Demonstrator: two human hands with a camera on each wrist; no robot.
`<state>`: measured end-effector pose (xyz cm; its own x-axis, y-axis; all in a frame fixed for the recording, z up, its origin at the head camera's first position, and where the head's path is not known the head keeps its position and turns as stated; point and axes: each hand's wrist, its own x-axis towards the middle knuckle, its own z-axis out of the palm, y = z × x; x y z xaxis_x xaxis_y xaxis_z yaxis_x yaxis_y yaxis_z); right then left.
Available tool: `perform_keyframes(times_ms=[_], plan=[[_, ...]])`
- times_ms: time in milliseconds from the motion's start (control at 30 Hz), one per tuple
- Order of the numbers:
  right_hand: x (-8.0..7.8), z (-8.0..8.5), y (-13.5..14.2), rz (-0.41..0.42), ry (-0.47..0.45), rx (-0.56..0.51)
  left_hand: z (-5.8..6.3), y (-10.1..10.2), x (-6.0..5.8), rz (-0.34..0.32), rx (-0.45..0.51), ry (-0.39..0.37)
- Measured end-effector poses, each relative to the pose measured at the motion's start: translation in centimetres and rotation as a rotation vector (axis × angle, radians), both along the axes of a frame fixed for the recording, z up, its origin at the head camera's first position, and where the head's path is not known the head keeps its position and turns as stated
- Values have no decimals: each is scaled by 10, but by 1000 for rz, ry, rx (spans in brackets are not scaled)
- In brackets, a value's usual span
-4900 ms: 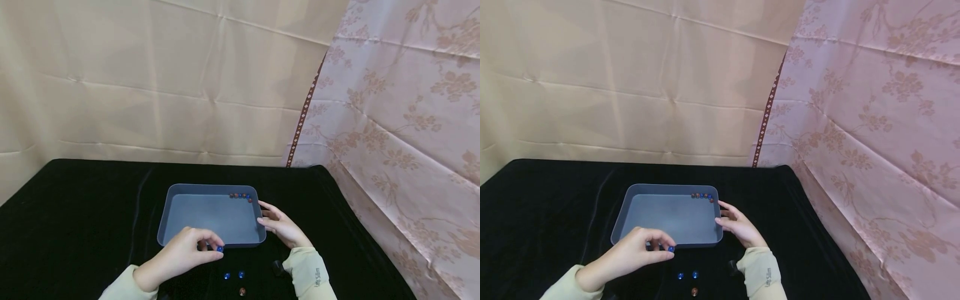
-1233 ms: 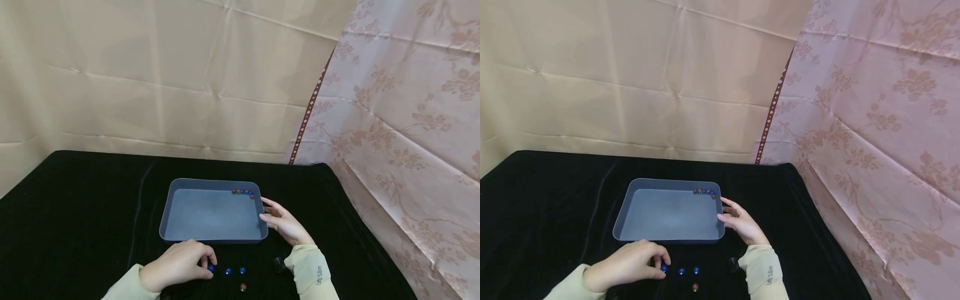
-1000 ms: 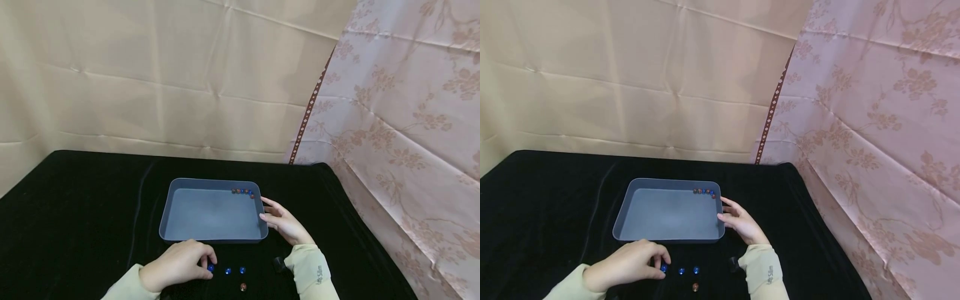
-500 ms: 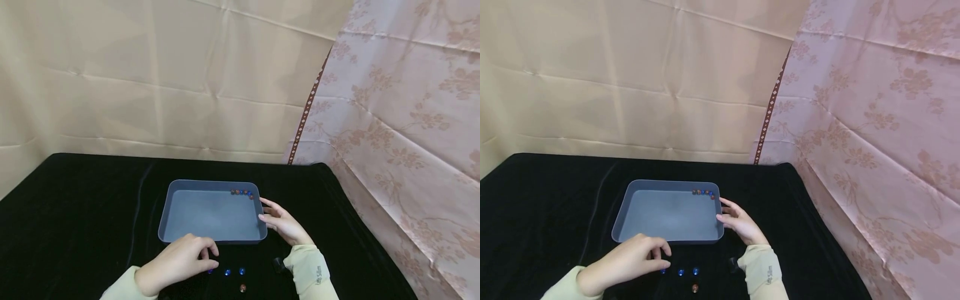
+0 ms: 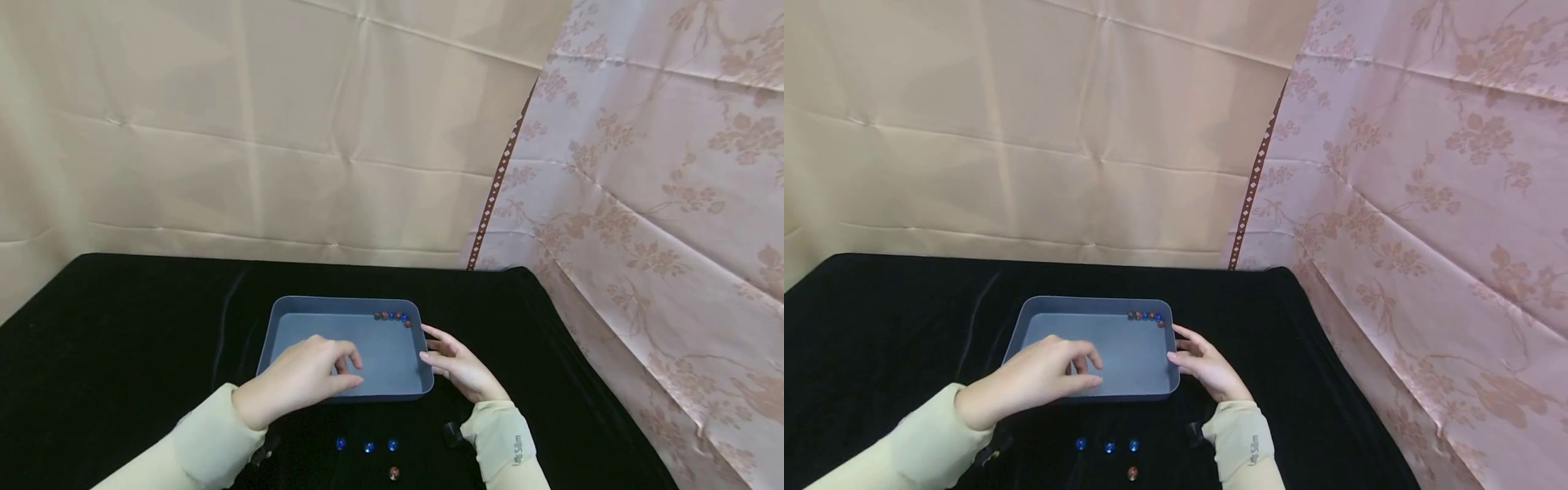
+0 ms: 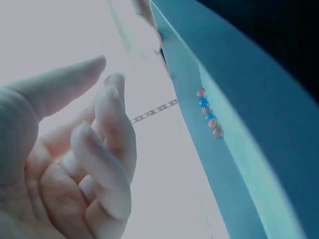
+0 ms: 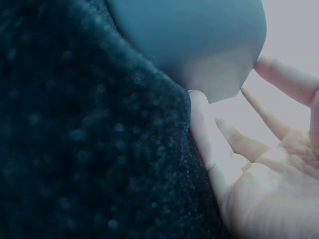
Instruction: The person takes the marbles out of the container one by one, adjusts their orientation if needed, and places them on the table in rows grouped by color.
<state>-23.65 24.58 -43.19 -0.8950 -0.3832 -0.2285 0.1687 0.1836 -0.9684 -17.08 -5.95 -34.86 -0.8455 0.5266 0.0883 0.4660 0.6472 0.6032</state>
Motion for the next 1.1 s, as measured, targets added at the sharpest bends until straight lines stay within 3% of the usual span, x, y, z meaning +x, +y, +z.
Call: perform_keyframes(times_ms=[300,633,833,1100], plan=[[1,0,-1,13,19,8,15,8,-17,59,-98,54],[1,1,-2,0,10,8,30,24,-35,87,-151,25],[3,2,-2,9,12,7,32,32,-45,91,-162,10],[3,3,-1,9,11,-3,28,42,-67,150,-164,37]])
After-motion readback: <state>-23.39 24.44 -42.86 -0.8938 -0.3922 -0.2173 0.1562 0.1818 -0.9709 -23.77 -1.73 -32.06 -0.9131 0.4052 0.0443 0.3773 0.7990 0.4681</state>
